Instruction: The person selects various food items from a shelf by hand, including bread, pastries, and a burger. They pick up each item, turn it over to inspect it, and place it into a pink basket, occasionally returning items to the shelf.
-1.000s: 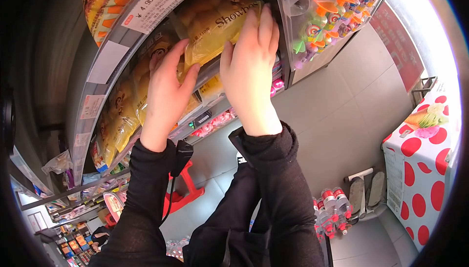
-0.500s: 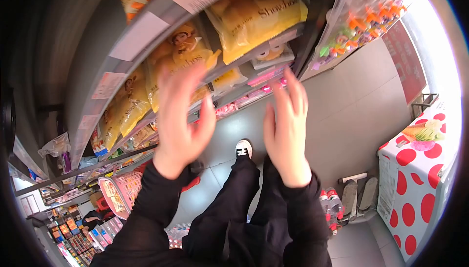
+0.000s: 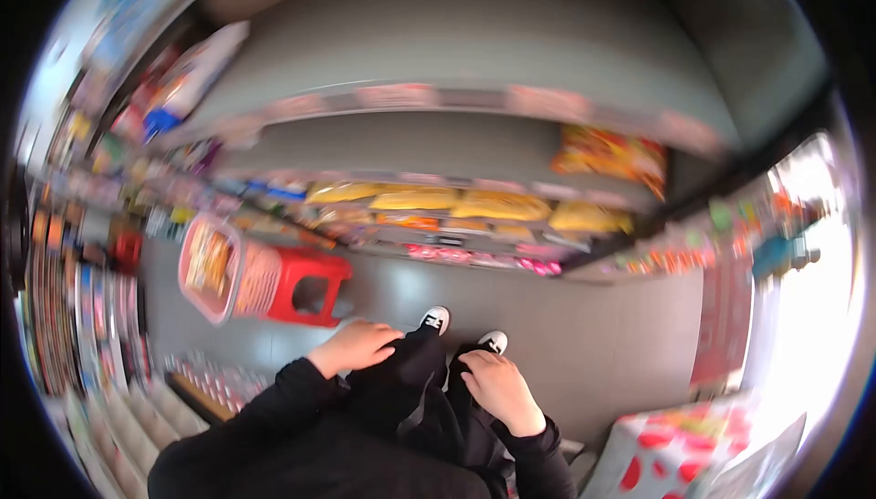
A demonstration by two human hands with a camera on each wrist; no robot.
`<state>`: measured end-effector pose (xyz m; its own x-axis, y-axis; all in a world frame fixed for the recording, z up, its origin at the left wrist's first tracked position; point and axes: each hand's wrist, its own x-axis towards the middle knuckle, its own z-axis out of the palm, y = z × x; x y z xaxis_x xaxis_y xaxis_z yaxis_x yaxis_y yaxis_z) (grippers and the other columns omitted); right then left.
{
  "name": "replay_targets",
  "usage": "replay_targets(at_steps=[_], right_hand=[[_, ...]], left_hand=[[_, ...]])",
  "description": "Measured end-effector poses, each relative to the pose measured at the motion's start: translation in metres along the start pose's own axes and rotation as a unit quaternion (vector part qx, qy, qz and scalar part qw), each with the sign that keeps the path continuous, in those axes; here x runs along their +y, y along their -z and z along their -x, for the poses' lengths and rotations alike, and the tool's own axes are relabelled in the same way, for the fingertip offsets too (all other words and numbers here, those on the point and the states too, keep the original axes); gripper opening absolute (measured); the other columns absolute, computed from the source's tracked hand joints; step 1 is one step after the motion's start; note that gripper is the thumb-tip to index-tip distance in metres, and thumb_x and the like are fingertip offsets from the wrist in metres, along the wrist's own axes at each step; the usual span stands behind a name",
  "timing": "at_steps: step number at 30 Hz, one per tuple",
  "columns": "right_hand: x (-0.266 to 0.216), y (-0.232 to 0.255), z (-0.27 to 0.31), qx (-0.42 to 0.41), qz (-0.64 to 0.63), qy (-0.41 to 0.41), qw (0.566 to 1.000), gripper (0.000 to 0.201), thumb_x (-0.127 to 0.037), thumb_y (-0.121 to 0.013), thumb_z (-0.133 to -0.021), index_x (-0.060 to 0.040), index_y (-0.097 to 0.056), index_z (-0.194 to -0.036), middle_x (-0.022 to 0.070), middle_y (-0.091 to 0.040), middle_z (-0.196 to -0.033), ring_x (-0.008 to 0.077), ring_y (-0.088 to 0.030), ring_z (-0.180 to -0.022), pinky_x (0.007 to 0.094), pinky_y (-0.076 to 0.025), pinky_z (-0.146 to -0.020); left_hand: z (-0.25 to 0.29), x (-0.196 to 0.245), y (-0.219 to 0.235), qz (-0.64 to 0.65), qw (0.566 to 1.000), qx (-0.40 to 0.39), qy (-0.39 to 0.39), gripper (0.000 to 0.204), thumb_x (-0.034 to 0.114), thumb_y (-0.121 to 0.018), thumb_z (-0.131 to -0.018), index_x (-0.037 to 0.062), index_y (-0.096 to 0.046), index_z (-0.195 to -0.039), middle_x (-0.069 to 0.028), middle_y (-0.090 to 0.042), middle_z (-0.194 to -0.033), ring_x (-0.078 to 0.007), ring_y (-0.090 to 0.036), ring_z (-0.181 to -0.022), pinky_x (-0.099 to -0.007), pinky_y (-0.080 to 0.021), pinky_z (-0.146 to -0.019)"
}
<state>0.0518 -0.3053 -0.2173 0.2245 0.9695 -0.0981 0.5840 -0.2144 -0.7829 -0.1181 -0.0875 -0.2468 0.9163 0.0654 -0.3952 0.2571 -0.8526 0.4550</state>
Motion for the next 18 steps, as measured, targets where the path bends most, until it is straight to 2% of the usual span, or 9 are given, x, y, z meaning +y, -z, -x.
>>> replay_targets(at_steps=[4, 6, 7, 10, 12, 14, 15, 16, 18], right_hand=[[-0.03, 0.0, -0.04, -0.014, 0.005, 0.006, 1.0, 0.028, -0.01, -0.054, -0.074, -0.0013, -0.052, -0.1, 0.0156, -0.055, -0.098, 0.0332, -0.052, -0.09, 0.0364, -0.042, -0.079], [-0.042, -0.01, -0.061, -0.037, 0.004, 0.017, 0.999, 0.028, -0.01, -0.054, -0.075, -0.0015, -0.052, -0.101, 0.0158, -0.055, -0.099, 0.0327, -0.052, -0.091, 0.0358, -0.042, -0.078], [-0.048, -0.017, -0.071, -0.057, 0.001, 0.036, 0.998, 0.028, -0.01, -0.054, -0.075, -0.0015, -0.052, -0.101, 0.0158, -0.055, -0.099, 0.0327, -0.052, -0.091, 0.0358, -0.042, -0.078], [-0.071, -0.038, -0.095, -0.092, 0.027, 0.03, 0.995, 0.028, -0.011, -0.055, -0.075, -0.0017, -0.052, -0.102, 0.0154, -0.055, -0.1, 0.0324, -0.052, -0.092, 0.0354, -0.042, -0.078], [-0.092, -0.056, -0.112, -0.153, 0.013, 0.014, 0.988, 0.028, -0.011, -0.054, -0.075, -0.002, -0.052, -0.102, 0.0151, -0.055, -0.1, 0.0321, -0.051, -0.093, 0.0355, -0.042, -0.079], [-0.105, -0.081, -0.132, -0.17, 0.008, 0.031, 0.985, 0.027, -0.011, -0.054, -0.076, -0.0021, -0.053, -0.101, 0.015, -0.055, -0.099, 0.0319, -0.052, -0.093, 0.0353, -0.042, -0.078], [-0.111, -0.094, -0.145, -0.185, 0.007, 0.041, 0.982, 0.027, -0.011, -0.054, -0.076, -0.0021, -0.053, -0.101, 0.0148, -0.055, -0.099, 0.0314, -0.052, -0.092, 0.035, -0.042, -0.078], [-0.121, -0.109, -0.16, -0.2, 0.004, 0.052, 0.978, 0.026, -0.011, -0.053, -0.076, -0.0021, -0.053, -0.101, 0.0147, -0.056, -0.098, 0.031, -0.053, -0.091, 0.0346, -0.042, -0.078], [-0.162, -0.156, -0.215, -0.211, 0.008, 0.057, 0.976, 0.027, -0.011, -0.053, -0.076, -0.002, -0.053, -0.101, 0.0146, -0.056, -0.098, 0.0304, -0.053, -0.09, 0.0342, -0.043, -0.077]], left_hand=[[0.057, -0.022, 0.018, 0.09, 0.983, 0.05, 0.152, 0.036, 0.026, -0.051, -0.078, 0.0092, -0.05, -0.11, -0.0121, -0.055, -0.095, -0.0305, -0.053, -0.089, -0.04, -0.042, -0.074], [0.084, -0.043, 0.02, 0.113, 0.969, 0.072, 0.209, 0.037, 0.026, -0.051, -0.078, 0.0088, -0.049, -0.111, -0.013, -0.054, -0.096, -0.0312, -0.052, -0.09, -0.0403, -0.042, -0.076], [0.096, -0.054, 0.025, 0.121, 0.962, 0.037, 0.243, 0.04, 0.028, -0.051, -0.078, 0.0075, -0.047, -0.113, -0.0138, -0.054, -0.099, -0.0314, -0.051, -0.093, -0.0394, -0.041, -0.077], [0.134, -0.092, 0.021, 0.148, 0.941, 0.009, 0.305, 0.043, 0.03, -0.05, -0.079, 0.0066, -0.046, -0.114, -0.0145, -0.053, -0.103, -0.0314, -0.051, -0.095, -0.0386, -0.041, -0.079], [0.158, -0.122, 0.017, 0.175, 0.93, 0.011, 0.323, 0.045, 0.033, -0.05, -0.079, 0.0063, -0.045, -0.115, -0.0153, -0.053, -0.105, -0.0312, -0.05, -0.097, -0.038, -0.041, -0.08], [0.182, -0.154, 0.018, 0.223, 0.923, 0.091, 0.302, 0.045, 0.034, -0.05, -0.079, 0.006, -0.046, -0.114, -0.016, -0.053, -0.105, -0.0315, -0.05, -0.097, -0.0381, -0.041, -0.08], [0.194, -0.167, 0.022, 0.251, 0.91, 0.186, 0.271, 0.037, 0.025, -0.051, -0.08, 0.0036, -0.048, -0.11, -0.0145, -0.056, -0.097, -0.0257, -0.056, -0.09, -0.0339, -0.043, -0.076], [0.205, -0.188, 0.019, 0.254, 0.909, 0.189, 0.271, 0.037, 0.025, -0.051, -0.08, 0.0036, -0.048, -0.11, -0.0145, -0.056, -0.097, -0.0257, -0.056, -0.09, -0.0339, -0.043, -0.076], [0.236, -0.263, 0.013, 0.401, 0.785, 0.363, 0.302, 0.029, 0.012, -0.051, -0.079, 0.0008, -0.05, -0.105, -0.0107, -0.058, -0.089, -0.0171, -0.058, -0.082, -0.0284, -0.045, -0.072]])
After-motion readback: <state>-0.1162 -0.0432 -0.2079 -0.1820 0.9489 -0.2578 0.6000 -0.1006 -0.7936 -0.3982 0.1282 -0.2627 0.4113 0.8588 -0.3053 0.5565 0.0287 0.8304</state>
